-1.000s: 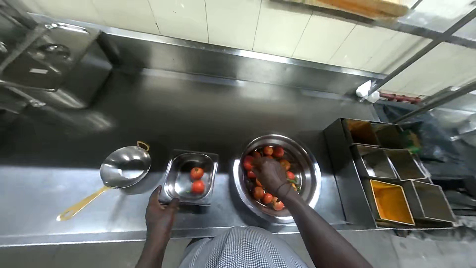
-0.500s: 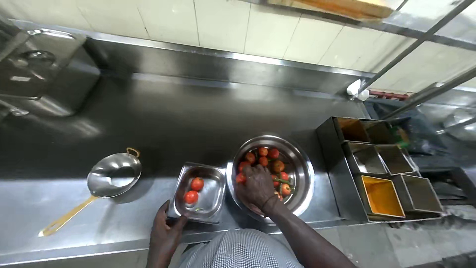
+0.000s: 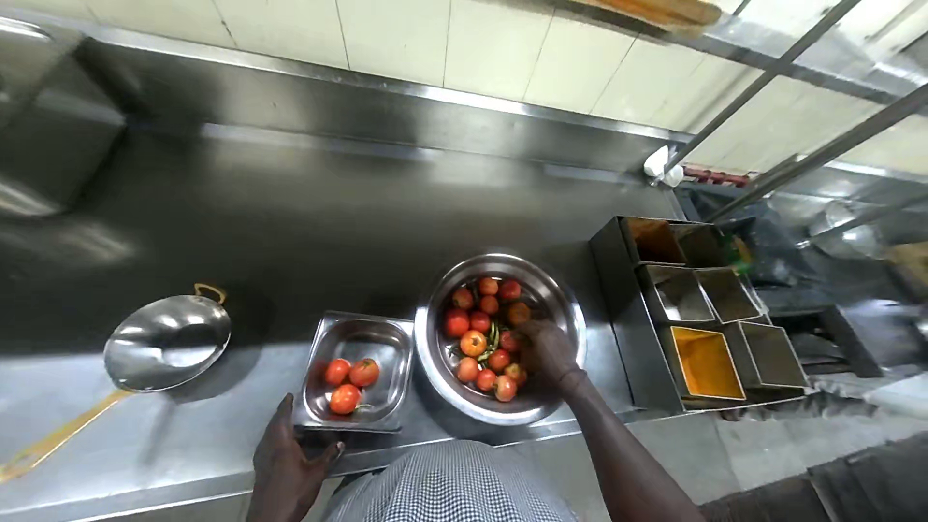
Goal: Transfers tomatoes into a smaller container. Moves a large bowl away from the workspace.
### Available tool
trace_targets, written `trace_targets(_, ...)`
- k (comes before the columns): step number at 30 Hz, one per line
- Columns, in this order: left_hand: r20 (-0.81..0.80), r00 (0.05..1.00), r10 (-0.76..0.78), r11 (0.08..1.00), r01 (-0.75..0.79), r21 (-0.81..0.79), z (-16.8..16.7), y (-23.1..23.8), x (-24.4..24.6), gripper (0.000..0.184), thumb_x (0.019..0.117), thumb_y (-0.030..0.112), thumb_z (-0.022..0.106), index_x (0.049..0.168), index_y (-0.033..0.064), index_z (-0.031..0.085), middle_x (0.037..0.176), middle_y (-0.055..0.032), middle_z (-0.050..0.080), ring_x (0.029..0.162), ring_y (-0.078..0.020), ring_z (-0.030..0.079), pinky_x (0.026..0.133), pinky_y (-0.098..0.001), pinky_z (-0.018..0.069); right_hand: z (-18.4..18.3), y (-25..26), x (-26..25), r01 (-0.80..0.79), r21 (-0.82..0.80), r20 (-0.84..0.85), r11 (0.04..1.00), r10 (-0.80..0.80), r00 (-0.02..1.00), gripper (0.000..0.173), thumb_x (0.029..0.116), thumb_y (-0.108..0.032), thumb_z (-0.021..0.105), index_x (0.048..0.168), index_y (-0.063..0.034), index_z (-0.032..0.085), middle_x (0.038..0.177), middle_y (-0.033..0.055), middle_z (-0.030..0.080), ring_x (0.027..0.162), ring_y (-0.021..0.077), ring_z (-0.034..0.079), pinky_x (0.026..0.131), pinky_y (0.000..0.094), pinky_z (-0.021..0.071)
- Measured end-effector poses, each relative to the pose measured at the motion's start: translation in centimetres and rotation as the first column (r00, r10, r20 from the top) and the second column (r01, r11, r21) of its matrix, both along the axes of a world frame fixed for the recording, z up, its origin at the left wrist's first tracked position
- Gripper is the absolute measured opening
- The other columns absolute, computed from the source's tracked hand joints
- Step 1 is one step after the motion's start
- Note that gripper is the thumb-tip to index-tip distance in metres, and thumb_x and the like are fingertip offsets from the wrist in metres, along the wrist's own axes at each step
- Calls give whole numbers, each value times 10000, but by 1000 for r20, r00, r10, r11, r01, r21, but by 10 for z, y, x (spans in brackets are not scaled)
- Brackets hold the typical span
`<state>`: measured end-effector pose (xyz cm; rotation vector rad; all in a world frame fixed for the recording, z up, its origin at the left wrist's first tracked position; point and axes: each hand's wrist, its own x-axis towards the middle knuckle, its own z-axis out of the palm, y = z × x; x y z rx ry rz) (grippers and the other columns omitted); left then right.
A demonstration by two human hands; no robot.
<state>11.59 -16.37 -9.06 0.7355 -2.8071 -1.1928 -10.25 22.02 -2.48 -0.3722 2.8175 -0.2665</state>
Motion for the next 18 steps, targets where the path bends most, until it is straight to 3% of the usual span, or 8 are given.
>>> trace_targets(3,19,1000,-18,1000,18,5,7,-1,-2,1120,704,141,861,1615,35,217,1577,-294,360,1435,-470,398,1174,-600,336,16,17,0,199,-159,-49,967,-209,977,189,979,-153,652,1124,-95,759,1116,156,740,1093,358,689,966,588,532)
trace_targets(6,16,1000,-22,1000,21,7,9,-1,-4,1124,685,127,859,1609,32,227,1557,-295,385,1421,-468,415,1166,-595,350,21,23,0,269,-84,-96,960,-276,956,223,958,-197,697,1164,-127,748,1184,143,718,1124,364,665,934,572,543)
trace_targets(8,32,999,-29,1000,29,9,11,-2,-5,1117,698,120,860,1611,31,222,1560,-298,381,1426,-465,410,1170,-591,348,18,17,3,216,-27,-127,976,-218,968,357,923,-177,721,1277,-136,697,1346,152,637,1234,391,592,974,568,526)
trace_targets(9,43,999,-32,999,32,9,12,-3,-6,1110,706,117,858,1612,35,221,1564,-295,377,1430,-459,409,1174,-588,346,14,13,5,167,-32,-137,985,-170,976,377,909,-164,728,1284,-137,695,1360,162,629,1263,402,572,996,578,511)
trace_targets(10,55,998,-33,999,33,9,14,-3,-7,1103,716,114,858,1613,41,221,1568,-289,376,1434,-453,408,1178,-584,344,9,7,7,106,-34,-137,994,-110,984,357,913,-181,733,1267,-136,710,1327,158,652,1273,396,573,1023,588,494)
trace_targets(12,66,997,-30,999,29,15,16,-2,-7,1090,724,106,858,1611,44,229,1563,-288,383,1431,-449,413,1176,-583,348,-1,-5,11,2,42,-120,999,3,993,269,910,-216,709,1174,-189,755,1202,81,721,1188,346,629,954,587,509)
trace_targets(15,73,997,-39,999,37,23,16,-3,-7,1087,724,122,854,1612,58,232,1562,-271,394,1431,-434,421,1172,-573,358,-11,-15,12,-25,117,-80,993,35,996,337,898,-189,698,1232,-222,729,1238,27,717,1213,330,614,974,597,487)
trace_targets(18,82,996,-42,999,39,33,17,-3,-6,1076,733,113,850,1615,68,235,1571,-270,385,1437,-432,413,1176,-573,354,-8,-5,4,13,-43,9,999,-13,1000,335,888,-283,733,1214,-205,742,1227,46,722,1212,319,611,1031,580,463)
